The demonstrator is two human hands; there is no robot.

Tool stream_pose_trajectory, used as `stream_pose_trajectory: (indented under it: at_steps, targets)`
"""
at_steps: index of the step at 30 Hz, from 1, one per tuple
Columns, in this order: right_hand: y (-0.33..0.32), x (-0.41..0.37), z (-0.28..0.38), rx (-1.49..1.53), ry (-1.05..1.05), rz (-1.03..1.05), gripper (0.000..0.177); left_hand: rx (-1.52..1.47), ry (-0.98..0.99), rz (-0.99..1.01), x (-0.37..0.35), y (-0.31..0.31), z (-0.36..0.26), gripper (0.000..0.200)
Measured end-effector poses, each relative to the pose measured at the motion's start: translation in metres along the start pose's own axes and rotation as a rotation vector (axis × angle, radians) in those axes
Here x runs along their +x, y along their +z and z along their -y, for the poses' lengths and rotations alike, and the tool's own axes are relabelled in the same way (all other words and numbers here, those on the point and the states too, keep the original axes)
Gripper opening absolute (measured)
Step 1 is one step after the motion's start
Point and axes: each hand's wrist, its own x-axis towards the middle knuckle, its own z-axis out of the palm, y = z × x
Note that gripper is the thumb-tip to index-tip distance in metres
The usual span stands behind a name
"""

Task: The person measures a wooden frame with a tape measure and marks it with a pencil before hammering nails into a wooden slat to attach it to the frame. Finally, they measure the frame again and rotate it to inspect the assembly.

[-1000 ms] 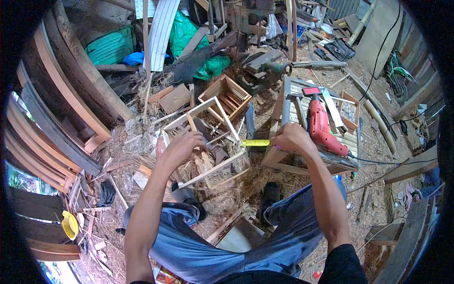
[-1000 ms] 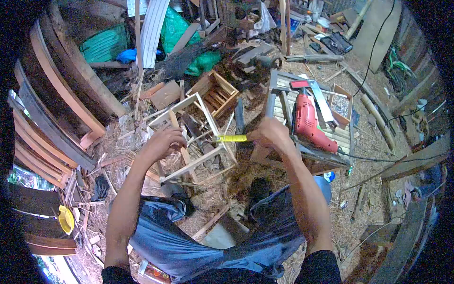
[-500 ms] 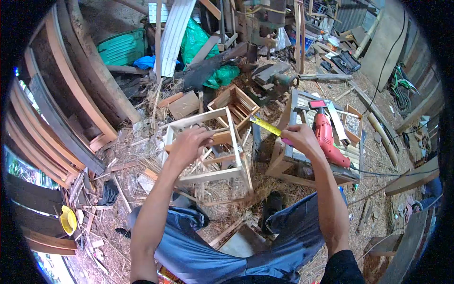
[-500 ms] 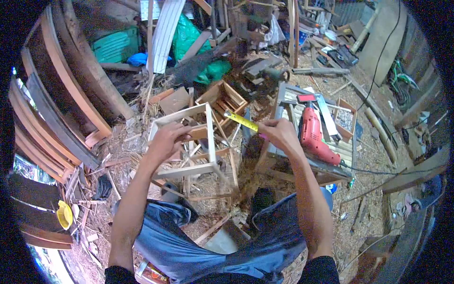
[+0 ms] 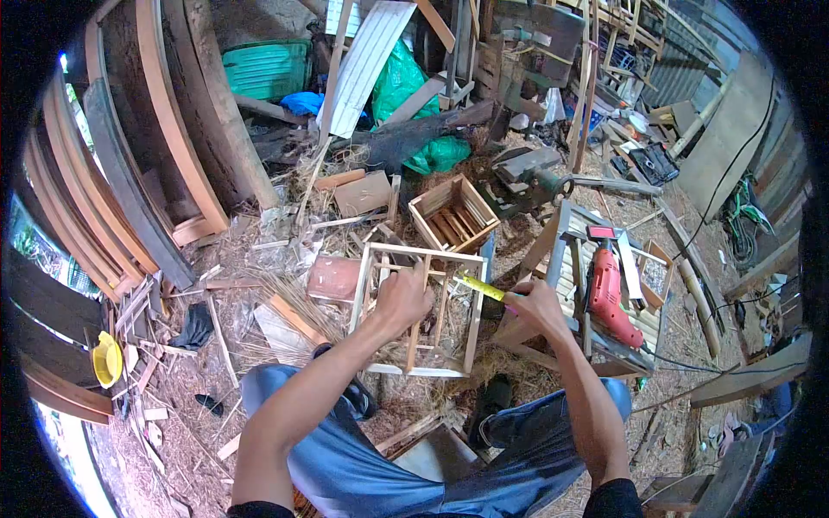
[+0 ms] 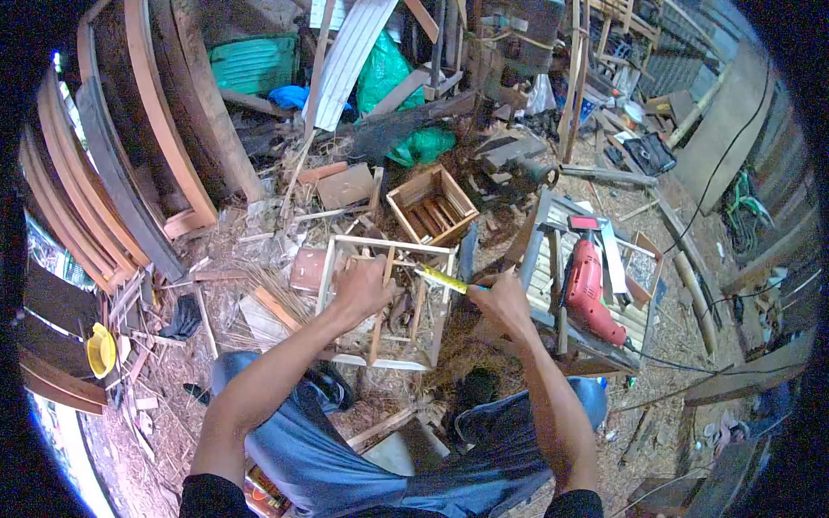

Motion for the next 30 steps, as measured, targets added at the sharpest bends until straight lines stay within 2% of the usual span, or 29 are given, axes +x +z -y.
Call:
stream_pose_trajectory:
  at_steps: [2, 5, 7, 8, 13, 21, 25, 30]
  targets:
    - [-0.004, 0.001, 0.007, 0.038, 0.055, 0.069, 0.031, -0.01, 0.016, -0.026, -0.006, 0.0, -0.001, 0.025]
    - [-0.004, 0.007, 0.008, -0.046, -0.017, 0.084, 0.031, -0.071, 0.033, -0.071, -0.012, 0.005, 0.003, 0.028]
    - [-0.004, 0.007, 0.011, -0.033, -0.035, 0.084, 0.032, -0.055, 0.103, 0.024, -0.017, 0.002, 0.0, 0.036]
    - [-0.003, 0.006, 0.012, -0.021, -0.048, 0.085, 0.033, -0.059, 0.053, -0.001, -0.02, 0.002, -0.004, 0.031]
    - [0.001, 0.003, 0.013, -0.043, -0.045, 0.037, 0.033, 0.018, 0.024, 0.03, -0.023, -0.003, -0.002, 0.031]
    - [0.008, 0.001, 0.012, 0.016, -0.043, 0.013, 0.033, 0.041, 0.127, 0.061, -0.019, 0.007, 0.004, 0.032]
    - [0.013, 0.003, 0.008, 0.044, -0.12, -0.087, 0.028, 0.01, 0.161, 0.038, -0.021, 0.005, 0.002, 0.032]
    - [0.015, 0.001, 0.008, 0.018, -0.145, -0.078, 0.028, 0.015, 0.133, 0.093, -0.023, -0.011, -0.007, 0.024]
